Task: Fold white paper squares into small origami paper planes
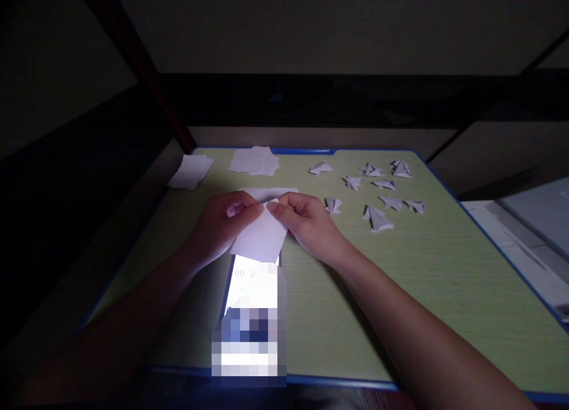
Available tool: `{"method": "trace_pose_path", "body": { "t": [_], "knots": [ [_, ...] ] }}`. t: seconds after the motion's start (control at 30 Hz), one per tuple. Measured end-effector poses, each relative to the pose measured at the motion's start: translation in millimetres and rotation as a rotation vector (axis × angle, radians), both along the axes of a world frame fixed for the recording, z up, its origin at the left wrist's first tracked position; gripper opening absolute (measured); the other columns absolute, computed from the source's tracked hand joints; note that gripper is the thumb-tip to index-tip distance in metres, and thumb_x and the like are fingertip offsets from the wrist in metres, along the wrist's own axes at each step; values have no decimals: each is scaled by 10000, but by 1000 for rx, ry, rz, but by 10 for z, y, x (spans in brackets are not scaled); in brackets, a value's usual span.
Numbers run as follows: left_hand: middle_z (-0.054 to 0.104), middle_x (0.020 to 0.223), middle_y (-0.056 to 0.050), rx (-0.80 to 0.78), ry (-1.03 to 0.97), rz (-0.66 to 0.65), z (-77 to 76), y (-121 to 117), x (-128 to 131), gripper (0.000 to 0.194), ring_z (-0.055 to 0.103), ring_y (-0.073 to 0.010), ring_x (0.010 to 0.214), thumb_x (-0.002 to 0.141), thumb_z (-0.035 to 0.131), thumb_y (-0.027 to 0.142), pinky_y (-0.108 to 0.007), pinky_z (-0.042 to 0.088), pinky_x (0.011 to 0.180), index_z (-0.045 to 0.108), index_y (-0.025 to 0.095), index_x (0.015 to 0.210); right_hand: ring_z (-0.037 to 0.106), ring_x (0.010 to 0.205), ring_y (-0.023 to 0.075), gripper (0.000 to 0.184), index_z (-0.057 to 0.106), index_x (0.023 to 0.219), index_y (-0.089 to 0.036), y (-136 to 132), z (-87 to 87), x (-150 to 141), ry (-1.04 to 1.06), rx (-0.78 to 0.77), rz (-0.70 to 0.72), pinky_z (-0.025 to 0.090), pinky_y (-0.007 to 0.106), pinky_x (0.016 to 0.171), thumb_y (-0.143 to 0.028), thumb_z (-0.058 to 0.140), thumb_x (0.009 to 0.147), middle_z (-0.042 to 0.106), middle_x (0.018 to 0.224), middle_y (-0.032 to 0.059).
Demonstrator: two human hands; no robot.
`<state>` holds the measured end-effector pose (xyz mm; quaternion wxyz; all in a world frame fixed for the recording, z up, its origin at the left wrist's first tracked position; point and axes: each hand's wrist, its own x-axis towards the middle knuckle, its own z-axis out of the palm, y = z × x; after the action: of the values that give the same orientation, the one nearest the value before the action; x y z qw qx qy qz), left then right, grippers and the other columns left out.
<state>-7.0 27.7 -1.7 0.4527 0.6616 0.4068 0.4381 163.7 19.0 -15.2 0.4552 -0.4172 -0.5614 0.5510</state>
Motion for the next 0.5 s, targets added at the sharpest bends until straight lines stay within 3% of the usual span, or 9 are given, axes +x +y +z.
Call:
{"method": "trace_pose_path", "body": {
  "t": [0.2, 0.5],
  "knots": [
    [456, 512, 46, -66, 20, -53, 21, -12, -7, 239, 414, -77, 497, 757, 574, 311, -227, 317, 468, 519, 169, 573, 385, 471, 55, 393, 563, 644, -161, 4, -25, -11, 69, -56, -4, 246, 225, 445, -487, 764, 733, 506, 542, -56],
    [456, 537, 49, -40, -48, -11, 12, -3, 15, 219, 408, -73, 535, 724, 608, 263, -216, 314, 483, 494, 170, 562, 464, 518, 62, 349, 619, 696, -147, -9, 10, 7, 89, -51, 101, 311, 215, 477, -465, 739, 780, 563, 602, -32]
  ]
}}
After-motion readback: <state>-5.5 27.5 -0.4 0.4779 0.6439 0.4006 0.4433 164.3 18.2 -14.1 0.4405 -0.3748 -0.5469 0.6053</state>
